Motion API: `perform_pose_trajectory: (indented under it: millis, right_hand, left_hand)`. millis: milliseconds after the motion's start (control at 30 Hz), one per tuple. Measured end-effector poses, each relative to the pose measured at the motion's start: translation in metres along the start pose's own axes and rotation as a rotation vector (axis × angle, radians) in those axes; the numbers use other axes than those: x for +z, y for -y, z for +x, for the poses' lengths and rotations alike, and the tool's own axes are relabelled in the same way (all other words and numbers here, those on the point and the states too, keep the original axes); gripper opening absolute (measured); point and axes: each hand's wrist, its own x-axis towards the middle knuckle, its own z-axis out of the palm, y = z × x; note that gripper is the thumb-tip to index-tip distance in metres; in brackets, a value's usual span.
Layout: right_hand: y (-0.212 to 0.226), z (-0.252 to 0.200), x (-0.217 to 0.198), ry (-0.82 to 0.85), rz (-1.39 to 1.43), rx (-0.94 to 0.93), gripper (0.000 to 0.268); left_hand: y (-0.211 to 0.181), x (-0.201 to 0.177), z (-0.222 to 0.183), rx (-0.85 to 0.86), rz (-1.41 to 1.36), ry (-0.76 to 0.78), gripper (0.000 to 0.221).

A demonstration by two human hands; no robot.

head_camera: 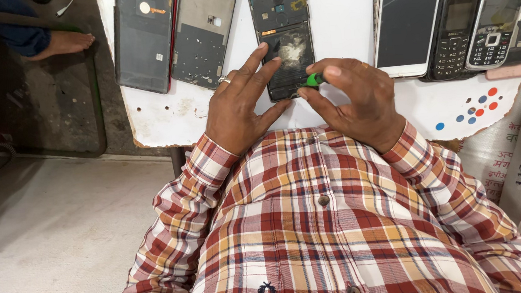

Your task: The person uses a green-handled screwdriver to remove screws from the back of a disassembled mobile phone. They then switch to a yellow-handled screwdriver to continue unscrewing components from the same device.

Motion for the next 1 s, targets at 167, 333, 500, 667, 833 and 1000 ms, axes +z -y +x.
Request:
perform_pose_trajectory:
  millis: [167, 333, 500, 667, 833, 1000]
  right_hand:
    - [0.000, 0.002, 0.002, 0.000, -0.011, 0.012, 0.084]
    - [0.002, -0.001, 0.001, 0.011, 0.074, 0.043, 0.081]
    - [0.002, 0.002, 0.002, 0.008, 0.048, -0.002, 0.084]
    - [0.001, 0.013, 0.013, -0.033, -0.080, -0.057, 0.092]
    - [-0.002, 0.004, 0.012, -0.046, -0.121, -0.046, 0.090]
    - [-0.002, 0.004, 0.014, -0.068, -0.120, -0.053, 0.089]
  left_hand:
    - [0.002, 0.002, 0.001, 0.024, 0.000, -0.017, 0.068]
    - [0.004, 0.002, -0.001, 0.020, 0.010, -0.017, 0.065]
    - [0.001, 0.000, 0.000, -0.011, -0.015, -0.003, 0.061]
    - [0.000, -0.005, 0.004, -0.018, 0.007, 0.017, 0.059]
    - [0.000, 0.001, 0.002, 0.005, 0.009, -0.022, 0.058]
    - [0.003, 0.001, 0.001, -0.016, -0.010, 0.008, 0.058]
